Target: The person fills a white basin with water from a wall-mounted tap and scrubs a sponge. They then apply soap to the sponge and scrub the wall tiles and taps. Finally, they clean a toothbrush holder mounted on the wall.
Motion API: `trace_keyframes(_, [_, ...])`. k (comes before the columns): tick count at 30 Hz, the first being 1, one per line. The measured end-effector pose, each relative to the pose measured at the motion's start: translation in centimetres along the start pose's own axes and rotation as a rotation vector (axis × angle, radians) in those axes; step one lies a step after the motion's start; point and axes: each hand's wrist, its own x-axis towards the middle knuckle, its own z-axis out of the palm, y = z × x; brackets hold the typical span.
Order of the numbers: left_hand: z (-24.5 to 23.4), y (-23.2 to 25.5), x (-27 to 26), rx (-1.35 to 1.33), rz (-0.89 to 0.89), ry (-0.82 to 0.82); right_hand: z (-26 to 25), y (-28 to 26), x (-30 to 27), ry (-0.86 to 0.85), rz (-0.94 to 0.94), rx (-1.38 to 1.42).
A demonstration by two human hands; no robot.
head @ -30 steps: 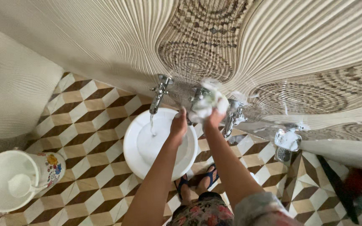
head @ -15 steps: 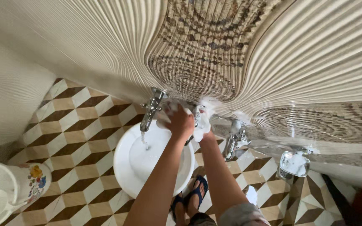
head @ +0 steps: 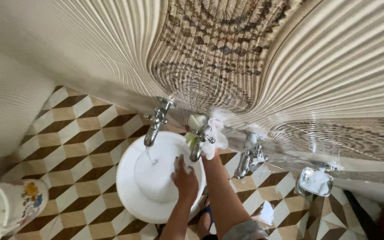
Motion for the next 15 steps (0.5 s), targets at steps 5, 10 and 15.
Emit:
trace_keyframes(5, [-4.9,6.1,-0.1,-0.543,0.236,0.067,-2.5,-0.8,-2.2,0.142,-0.04,-0.099])
trace_keyframes(10, [-8.5,14.6,4.9,0.177,0.553,-0.097,-3.1,-2.2,-1.5,0.128,-0.027,-0.009])
trace_keyframes(15, [-6.7,13.7,6.1,0.284,0.786,-0.122,-2.2,-1.1,-2.4,0.148,-0.017,0.054])
